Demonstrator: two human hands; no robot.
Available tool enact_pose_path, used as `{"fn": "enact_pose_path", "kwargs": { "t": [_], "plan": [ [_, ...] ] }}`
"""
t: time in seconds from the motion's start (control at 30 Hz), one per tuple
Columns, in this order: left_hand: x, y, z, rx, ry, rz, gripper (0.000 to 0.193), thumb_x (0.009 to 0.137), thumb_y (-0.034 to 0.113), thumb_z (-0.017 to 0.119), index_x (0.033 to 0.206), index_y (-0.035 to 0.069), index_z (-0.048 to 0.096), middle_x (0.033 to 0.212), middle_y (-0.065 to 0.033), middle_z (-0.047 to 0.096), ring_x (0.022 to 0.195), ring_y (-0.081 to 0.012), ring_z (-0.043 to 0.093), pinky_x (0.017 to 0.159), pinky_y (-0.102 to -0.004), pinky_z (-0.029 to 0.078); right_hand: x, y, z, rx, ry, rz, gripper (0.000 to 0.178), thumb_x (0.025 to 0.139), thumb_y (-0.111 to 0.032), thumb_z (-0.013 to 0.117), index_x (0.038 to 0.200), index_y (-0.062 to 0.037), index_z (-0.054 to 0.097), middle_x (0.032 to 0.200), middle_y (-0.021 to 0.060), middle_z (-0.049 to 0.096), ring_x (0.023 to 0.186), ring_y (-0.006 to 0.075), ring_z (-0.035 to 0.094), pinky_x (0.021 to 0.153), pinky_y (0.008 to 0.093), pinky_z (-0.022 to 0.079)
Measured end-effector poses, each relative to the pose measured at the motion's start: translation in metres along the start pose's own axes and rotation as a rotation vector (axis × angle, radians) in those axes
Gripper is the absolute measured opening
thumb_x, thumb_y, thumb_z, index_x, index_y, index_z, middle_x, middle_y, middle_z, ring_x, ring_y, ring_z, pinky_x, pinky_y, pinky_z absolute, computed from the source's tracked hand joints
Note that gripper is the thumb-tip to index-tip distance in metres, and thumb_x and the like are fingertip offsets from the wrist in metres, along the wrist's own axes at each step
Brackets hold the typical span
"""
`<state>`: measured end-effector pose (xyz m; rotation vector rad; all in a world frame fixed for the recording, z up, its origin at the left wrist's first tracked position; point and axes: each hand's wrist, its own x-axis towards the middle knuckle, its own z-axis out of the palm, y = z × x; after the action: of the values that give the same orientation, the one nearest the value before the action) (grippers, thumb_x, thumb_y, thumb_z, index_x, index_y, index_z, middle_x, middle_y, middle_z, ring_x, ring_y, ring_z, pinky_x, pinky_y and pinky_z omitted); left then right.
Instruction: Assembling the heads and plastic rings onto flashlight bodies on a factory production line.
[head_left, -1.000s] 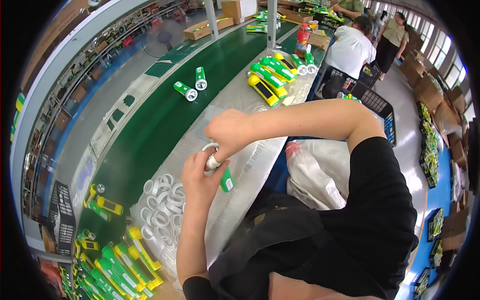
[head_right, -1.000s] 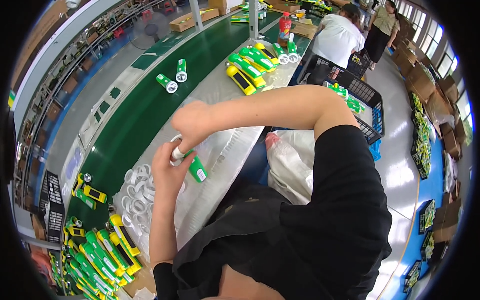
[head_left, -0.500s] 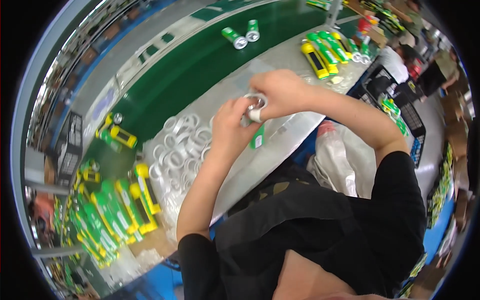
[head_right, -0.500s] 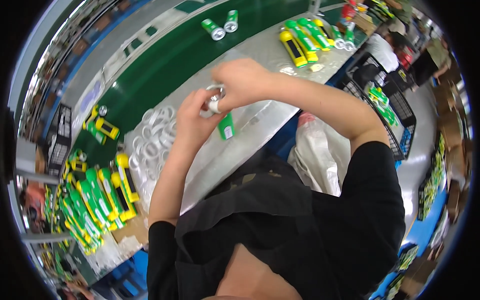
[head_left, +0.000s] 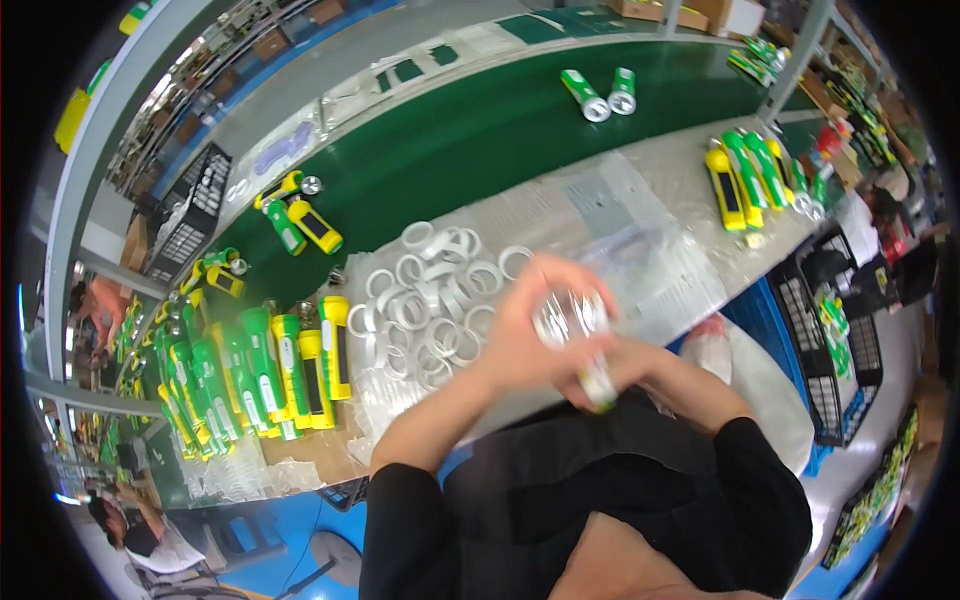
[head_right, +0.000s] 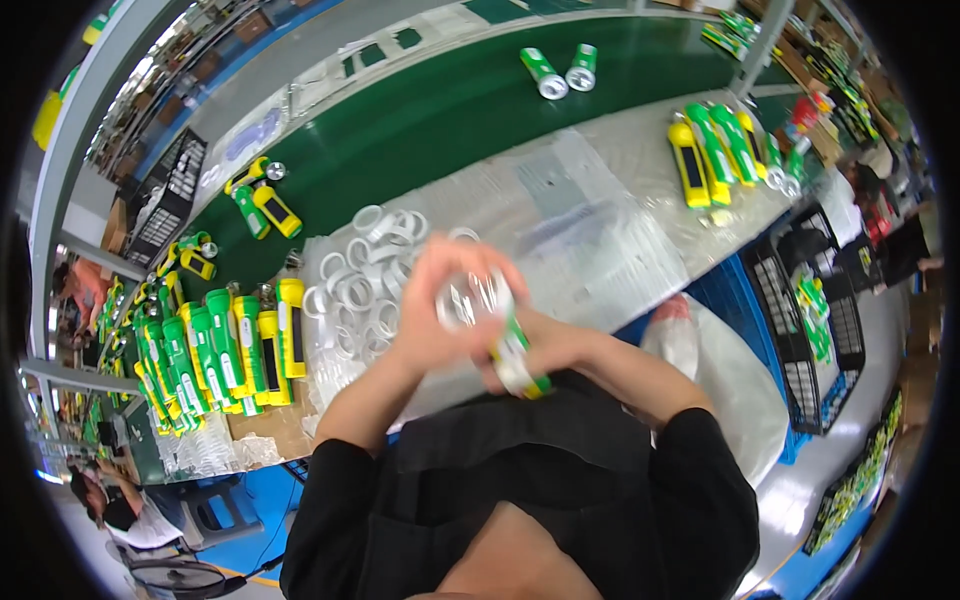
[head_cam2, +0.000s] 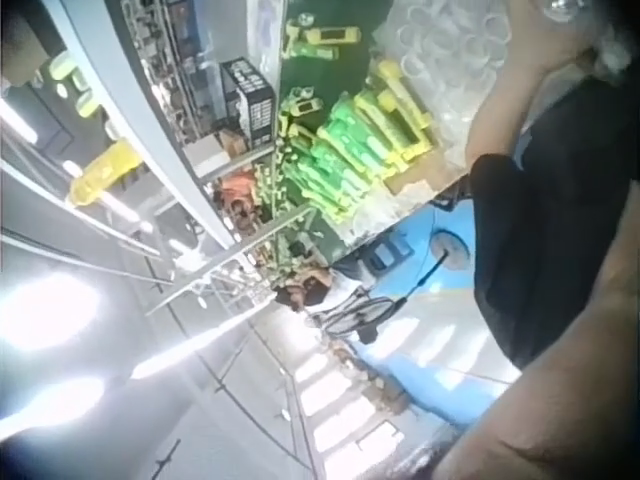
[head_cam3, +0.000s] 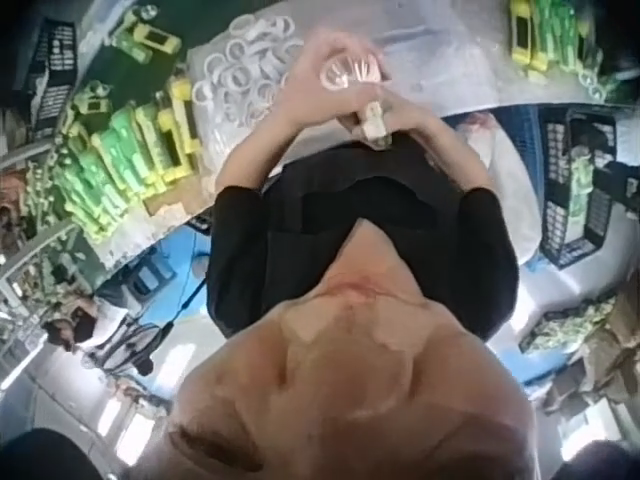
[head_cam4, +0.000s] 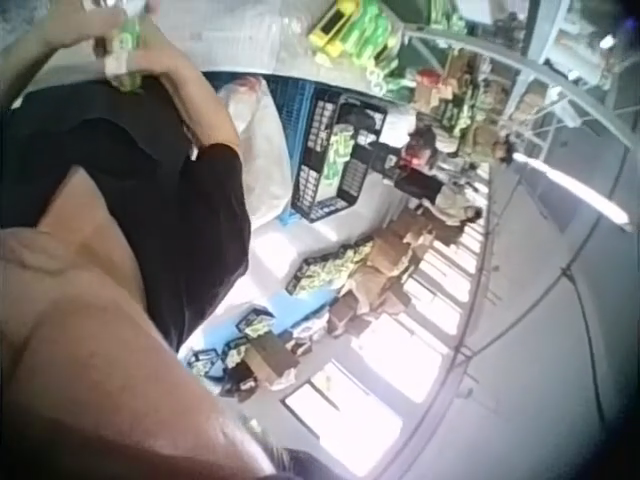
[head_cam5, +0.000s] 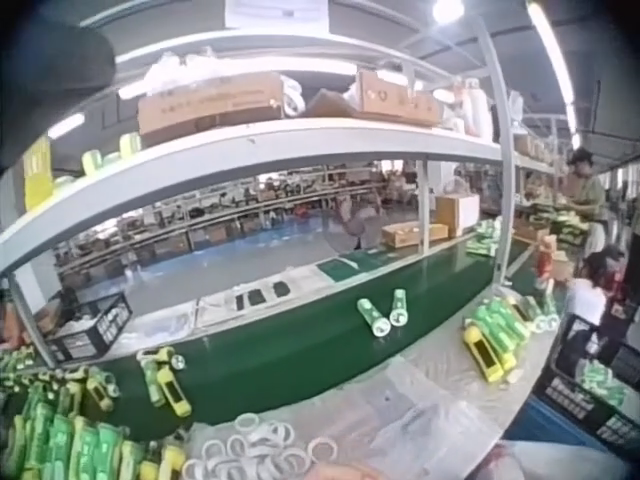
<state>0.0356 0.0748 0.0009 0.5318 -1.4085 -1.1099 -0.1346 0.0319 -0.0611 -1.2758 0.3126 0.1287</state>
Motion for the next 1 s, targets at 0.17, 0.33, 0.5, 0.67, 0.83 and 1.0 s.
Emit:
{"fn": "enact_pose_path", "kwargs": {
  "t": [0.17,0.33,0.5,0.67,0.83,1.0],
  "plan": [
    [0.003,0.029,-0.02,0.485,-0.173,0.415,0.055,0.071,0.02,0.085,0.118,0.009,0.058,0.108,-0.0141,0.061,0.091,-0.034,0.063,0.076,-0.0386,0.052,0.024,-0.092,-0.044,-0.926,0.039,-0.502,0.049,0.066,-0.015,0.077,0.11,-0.0057,0.06,0.119,0.0124,0.06,0.115,0.0351,0.055,0.099,0.0451,0.041],
    [0.047,-0.003,-0.169,1.533,0.064,0.184,0.064,0.073,0.036,0.08,0.128,0.017,0.055,0.133,-0.021,0.049,0.117,-0.0373,0.051,0.091,-0.0472,0.046,0.089,-0.131,-0.196,-1.762,0.712,-0.743,0.046,0.073,-0.009,0.068,0.117,-0.0135,0.058,0.138,0.0115,0.051,0.129,0.0399,0.043,0.108,0.0537,0.032],
    [0.033,-0.007,-0.331,1.879,0.445,-0.97,0.063,0.082,0.052,0.068,0.136,0.023,0.051,0.114,-0.0157,0.064,0.091,-0.0317,0.066,0.075,-0.042,0.054,0.119,-0.124,-0.352,-1.874,0.98,-0.145,0.061,0.073,0.01,0.058,0.127,-0.0182,0.056,0.149,0.006,0.04,0.135,0.036,0.039,0.11,0.0477,0.034],
    [-0.007,-0.042,-0.398,1.542,0.52,-0.976,0.054,0.084,0.042,0.068,0.133,0.023,0.054,0.101,-0.0145,0.068,0.077,-0.0226,0.069,0.06,-0.0329,0.056,0.102,-0.121,-0.381,-2.017,0.963,0.135,0.057,0.078,0.005,0.056,0.131,-0.0168,0.055,0.145,0.0047,0.045,0.131,0.028,0.046,0.109,0.0445,0.036],
    [0.037,-0.047,-0.317,1.049,0.556,-0.516,0.047,0.085,0.027,0.07,0.129,0.015,0.058,0.101,-0.0077,0.067,0.09,-0.0167,0.065,0.081,-0.029,0.051,0.086,-0.103,-0.309,-1.247,0.919,-0.481,0.035,0.09,-0.006,0.057,0.124,-0.0076,0.058,0.12,0.0081,0.062,0.109,0.0229,0.061,0.094,0.0374,0.048],
    [0.039,-0.043,-0.143,0.614,0.28,-0.241,0.045,0.087,0.011,0.07,0.13,0.012,0.057,0.104,0.0019,0.06,0.078,-0.0053,0.052,0.067,-0.0218,0.045,0.082,-0.097,-0.139,-0.161,0.732,-0.347,0.048,0.094,-0.033,0.063,0.128,-0.0011,0.052,0.112,0.0074,0.063,0.1,0.0156,0.061,0.086,0.0312,0.051]
  ]
}}
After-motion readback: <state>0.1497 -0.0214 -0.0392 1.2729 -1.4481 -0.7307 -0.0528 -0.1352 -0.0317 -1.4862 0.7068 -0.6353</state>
